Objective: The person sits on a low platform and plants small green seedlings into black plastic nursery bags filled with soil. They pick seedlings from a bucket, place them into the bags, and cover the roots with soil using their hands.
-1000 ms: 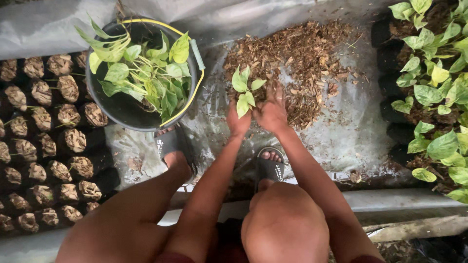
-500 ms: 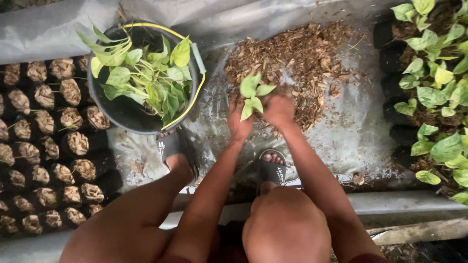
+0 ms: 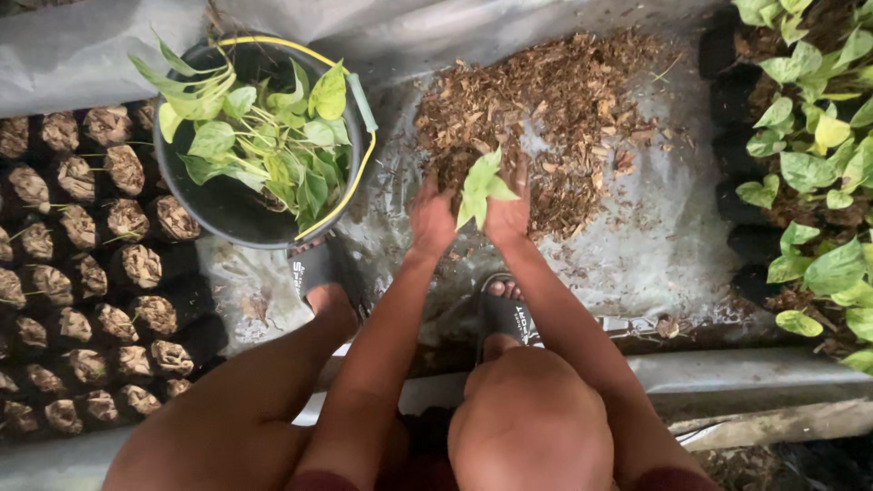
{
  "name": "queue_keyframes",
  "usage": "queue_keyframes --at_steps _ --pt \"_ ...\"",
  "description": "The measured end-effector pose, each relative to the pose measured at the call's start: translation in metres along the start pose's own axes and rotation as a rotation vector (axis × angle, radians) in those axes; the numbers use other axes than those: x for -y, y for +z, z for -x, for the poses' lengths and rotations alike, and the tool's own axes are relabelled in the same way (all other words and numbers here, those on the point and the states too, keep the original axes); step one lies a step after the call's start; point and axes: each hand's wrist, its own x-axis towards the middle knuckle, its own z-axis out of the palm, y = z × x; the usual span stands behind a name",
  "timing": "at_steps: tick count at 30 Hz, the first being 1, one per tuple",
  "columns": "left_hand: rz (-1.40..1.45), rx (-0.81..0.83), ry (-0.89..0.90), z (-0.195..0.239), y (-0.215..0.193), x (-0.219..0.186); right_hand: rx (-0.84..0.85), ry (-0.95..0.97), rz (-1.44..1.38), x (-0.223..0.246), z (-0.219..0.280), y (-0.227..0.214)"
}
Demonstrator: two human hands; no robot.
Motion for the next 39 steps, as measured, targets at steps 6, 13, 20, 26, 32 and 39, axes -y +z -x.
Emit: queue_keyframes --at_steps 6,13,20,26,32,39 --pt "0.018 0.059 -0.103 -0.013 0.005 -0.001 0.168 0.058 0.032 0.0 -0.034 -0.031" --pt "0.866 -0.021 -0.218 0.001 -0.008 0.008 0.69 0.434 -0.208 -0.013 -0.048 -0.064" --pt "1.343 0.054 -0.7 0.003 -0.005 0.003 0.525 0.416 -0.615 -0.054 -0.024 -0.009" --pt "1.745 0.346 -0.801 -0.01 -0.016 -0.026 0.428 0.401 -1.145 -0.053 0.001 -0.055" --pt "1.663 0.622 -0.59 -0.024 -0.009 -0.06 0.337 0.19 -0.989 -0.07 0.017 -0.123" --pt "1.316 0.928 -0.461 -0.033 -0.005 -0.109 0.011 0.184 -0.784 -0.121 0.108 -0.128"
